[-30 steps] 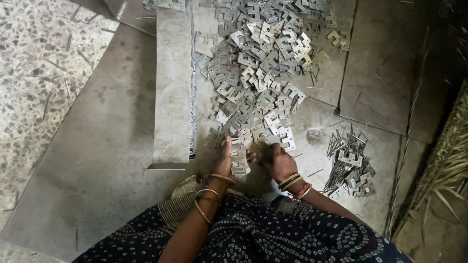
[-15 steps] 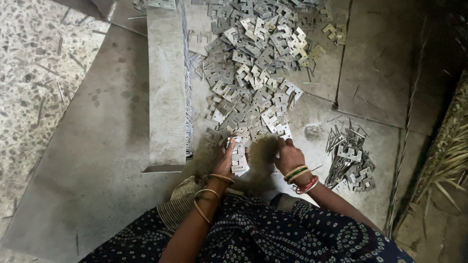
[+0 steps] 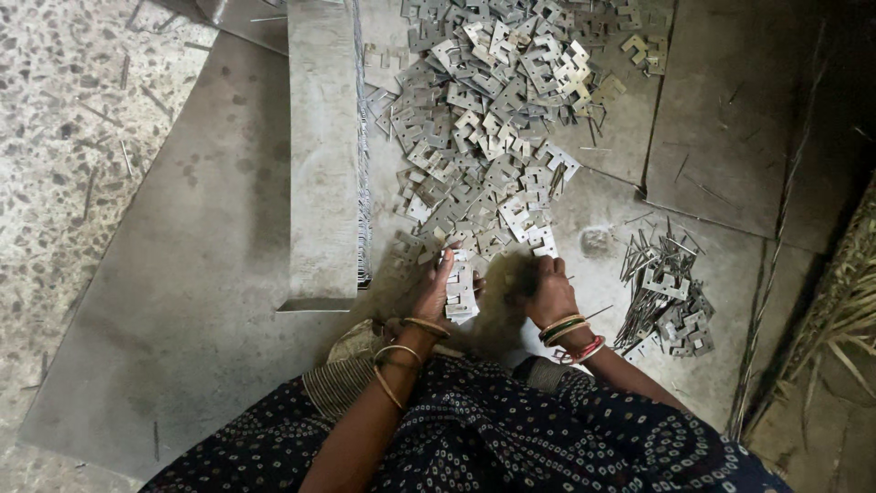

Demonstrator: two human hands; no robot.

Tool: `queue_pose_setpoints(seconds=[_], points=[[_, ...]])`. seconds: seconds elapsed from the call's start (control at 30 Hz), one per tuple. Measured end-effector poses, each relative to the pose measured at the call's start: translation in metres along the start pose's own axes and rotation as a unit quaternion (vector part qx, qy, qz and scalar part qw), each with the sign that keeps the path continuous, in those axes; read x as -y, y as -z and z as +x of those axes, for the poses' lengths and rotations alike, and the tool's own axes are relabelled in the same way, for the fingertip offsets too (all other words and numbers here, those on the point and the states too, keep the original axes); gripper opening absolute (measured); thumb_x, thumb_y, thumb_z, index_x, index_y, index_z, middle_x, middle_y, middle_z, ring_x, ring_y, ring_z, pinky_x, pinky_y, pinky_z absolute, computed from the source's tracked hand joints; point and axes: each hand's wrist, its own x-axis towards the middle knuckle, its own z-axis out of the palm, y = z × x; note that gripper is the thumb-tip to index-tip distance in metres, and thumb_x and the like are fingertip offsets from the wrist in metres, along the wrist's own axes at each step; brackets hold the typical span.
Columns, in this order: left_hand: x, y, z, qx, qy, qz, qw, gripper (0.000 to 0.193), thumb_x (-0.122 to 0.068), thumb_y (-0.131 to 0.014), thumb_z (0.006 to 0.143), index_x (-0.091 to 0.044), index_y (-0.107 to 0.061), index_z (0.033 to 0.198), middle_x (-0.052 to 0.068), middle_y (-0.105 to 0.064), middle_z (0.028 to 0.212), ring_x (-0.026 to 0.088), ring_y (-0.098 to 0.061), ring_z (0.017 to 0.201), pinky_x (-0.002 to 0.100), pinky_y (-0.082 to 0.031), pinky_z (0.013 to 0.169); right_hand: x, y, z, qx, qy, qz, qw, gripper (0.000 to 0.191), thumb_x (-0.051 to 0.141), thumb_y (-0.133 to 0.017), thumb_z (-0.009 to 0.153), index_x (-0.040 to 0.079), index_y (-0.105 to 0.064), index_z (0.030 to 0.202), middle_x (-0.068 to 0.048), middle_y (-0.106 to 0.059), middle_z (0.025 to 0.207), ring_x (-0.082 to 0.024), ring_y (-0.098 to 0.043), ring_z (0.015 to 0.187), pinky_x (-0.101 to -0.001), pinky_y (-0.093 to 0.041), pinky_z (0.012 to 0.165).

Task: The person sits on the floor and repeatedly picks up small metal brackets and pins, inserting the pins into the brackets and stacking the assembled units into neat piles on the floor.

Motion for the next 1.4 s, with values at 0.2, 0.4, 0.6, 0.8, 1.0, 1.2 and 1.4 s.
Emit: queue_pose_setpoints(seconds=[0.2, 0.4, 0.6, 0.8, 1.0, 1.2, 1.4], points=[[-0.003, -0.001, -0.001, -0.011, -0.035, 0.055, 0.998, 0.056, -0.05, -0.064, 0.097, -0.017, -0.057, 0.141, 0.004, -0.067, 0.084, 0.018, -0.068, 0.068, 0.034, -0.058, 0.058, 0.013, 0.017, -0.001, 0.012, 0.014, 0.108, 0.994, 0.031, 0.019, -0.08, 0.079, 0.002, -0.073, 0.104, -0.021, -0.075, 0.096, -0.039, -0.075, 0.087, -0.0468, -0.06, 0.076], [-0.002, 0.008, 0.008, -0.018, -0.16, 0.257, 0.953, 0.049, -0.045, -0.062, 0.103, -0.01, -0.06, 0.137, 0.002, -0.066, 0.116, 0.015, -0.062, 0.104, 0.031, -0.053, 0.087, 0.031, 0.052, 0.018, 0.218, -0.103, 0.281, 0.929, 0.033, 0.018, -0.085, 0.078, 0.002, -0.067, 0.101, -0.016, -0.076, 0.09, -0.027, -0.076, 0.078, -0.0392, -0.067, 0.071], [0.0, 0.006, 0.009, -0.004, -0.189, 0.288, 0.939, 0.045, -0.044, -0.054, 0.11, -0.01, -0.065, 0.137, 0.007, -0.067, 0.103, 0.016, -0.063, 0.091, 0.032, -0.054, 0.079, 0.002, 0.05, 0.048, -0.026, -0.013, 0.005, 1.0, 0.036, 0.022, -0.089, 0.077, 0.004, -0.068, 0.101, -0.019, -0.074, 0.1, -0.033, -0.072, 0.088, -0.044, -0.06, 0.075], [-0.008, -0.004, 0.001, 0.014, -0.066, 0.147, 0.987, 0.05, -0.046, -0.055, 0.103, -0.014, -0.057, 0.141, 0.004, -0.064, 0.087, 0.014, -0.067, 0.065, 0.031, -0.056, 0.058, -0.021, 0.045, 0.064, -0.02, -0.058, 0.047, 0.997, 0.034, 0.019, -0.084, 0.079, 0.006, -0.069, 0.107, -0.019, -0.076, 0.092, -0.034, -0.075, 0.08, -0.0438, -0.06, 0.074], [0.002, 0.007, 0.01, -0.009, -0.13, 0.219, 0.967, 0.055, -0.05, -0.057, 0.106, -0.008, -0.059, 0.142, -0.003, -0.063, 0.099, 0.008, -0.06, 0.083, 0.026, -0.052, 0.07, 0.002, 0.058, 0.063, 0.201, -0.087, 0.32, 0.922, 0.035, 0.022, -0.087, 0.075, 0.005, -0.071, 0.1, -0.014, -0.076, 0.086, -0.027, -0.075, 0.073, -0.0374, -0.065, 0.064], [0.006, 0.015, 0.015, 0.006, -0.061, 0.169, 0.984, 0.059, -0.055, -0.054, 0.107, 0.001, -0.061, 0.126, 0.002, -0.062, 0.089, 0.012, -0.058, 0.071, 0.029, -0.051, 0.061, 0.026, 0.041, 0.085, -0.027, 0.12, 0.011, 0.992, 0.035, 0.022, -0.083, 0.081, 0.002, -0.068, 0.106, -0.022, -0.069, 0.101, -0.038, -0.07, 0.092, -0.0467, -0.058, 0.081], [0.002, 0.015, 0.009, -0.02, -0.077, 0.111, 0.991, 0.053, -0.053, -0.058, 0.102, -0.012, -0.063, 0.136, -0.004, -0.061, 0.092, 0.006, -0.059, 0.075, 0.026, -0.052, 0.063, 0.037, 0.038, 0.094, -0.026, 0.135, -0.091, 0.986, 0.037, 0.021, -0.077, 0.082, 0.0, -0.065, 0.11, -0.027, -0.065, 0.105, -0.046, -0.065, 0.097, -0.0527, -0.056, 0.084]])
